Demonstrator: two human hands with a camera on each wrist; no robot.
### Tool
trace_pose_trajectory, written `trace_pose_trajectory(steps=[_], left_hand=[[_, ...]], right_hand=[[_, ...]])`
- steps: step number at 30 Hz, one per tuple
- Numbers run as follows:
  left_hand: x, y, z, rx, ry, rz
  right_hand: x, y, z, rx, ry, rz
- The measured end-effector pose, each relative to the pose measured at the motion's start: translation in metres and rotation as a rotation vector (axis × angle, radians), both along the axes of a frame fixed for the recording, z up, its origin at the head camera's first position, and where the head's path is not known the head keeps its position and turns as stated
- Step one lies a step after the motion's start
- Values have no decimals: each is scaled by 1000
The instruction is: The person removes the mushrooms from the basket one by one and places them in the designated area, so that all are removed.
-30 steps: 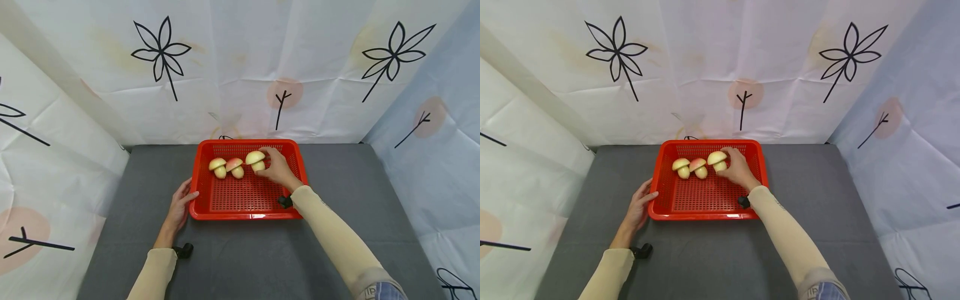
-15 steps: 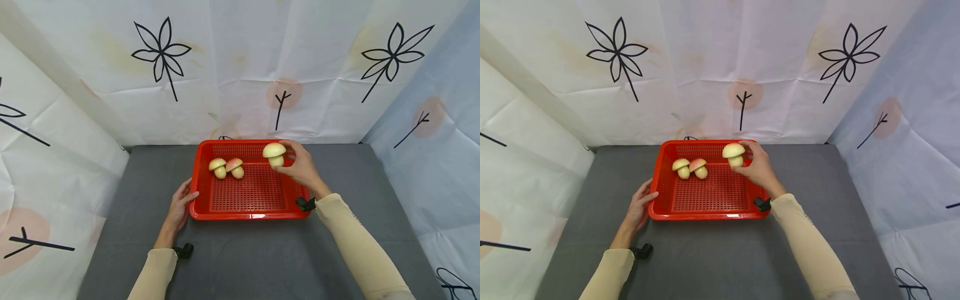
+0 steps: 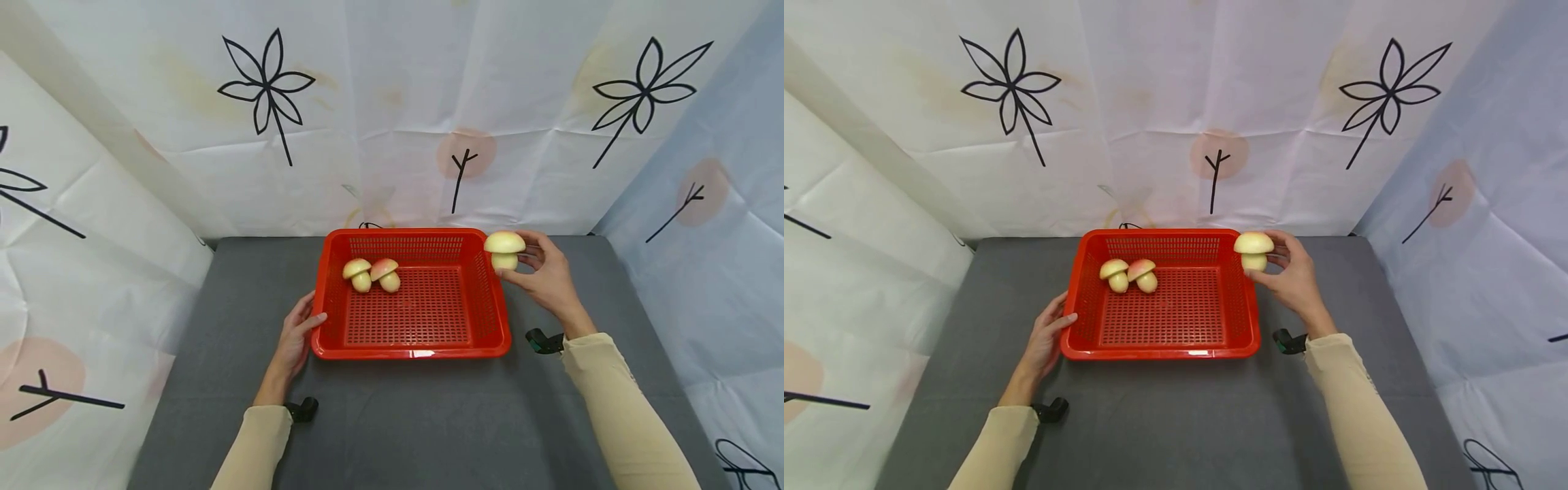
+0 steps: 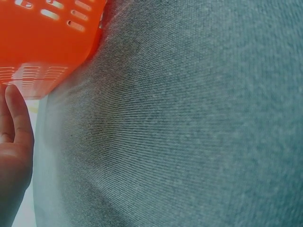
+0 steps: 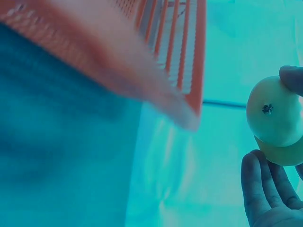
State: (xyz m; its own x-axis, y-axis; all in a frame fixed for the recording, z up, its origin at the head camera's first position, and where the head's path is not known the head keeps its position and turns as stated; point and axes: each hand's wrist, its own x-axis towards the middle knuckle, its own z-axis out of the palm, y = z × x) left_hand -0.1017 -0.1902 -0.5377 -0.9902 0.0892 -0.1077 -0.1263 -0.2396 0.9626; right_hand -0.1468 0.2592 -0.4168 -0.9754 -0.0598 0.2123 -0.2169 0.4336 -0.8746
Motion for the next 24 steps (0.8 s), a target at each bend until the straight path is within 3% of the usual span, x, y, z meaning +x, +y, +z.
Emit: trace_pose_trajectory(steps=[9,18,24], left_hand=[[-1,0,1,8,-18,3],[1,1,1,18,-12,0],[0,1,0,24,-10,0]], right_hand=[[2,31,-22,66,-70,-96],[-2,51,-58,138,-231,-126],[-7,59,-82,158,-289,-126]])
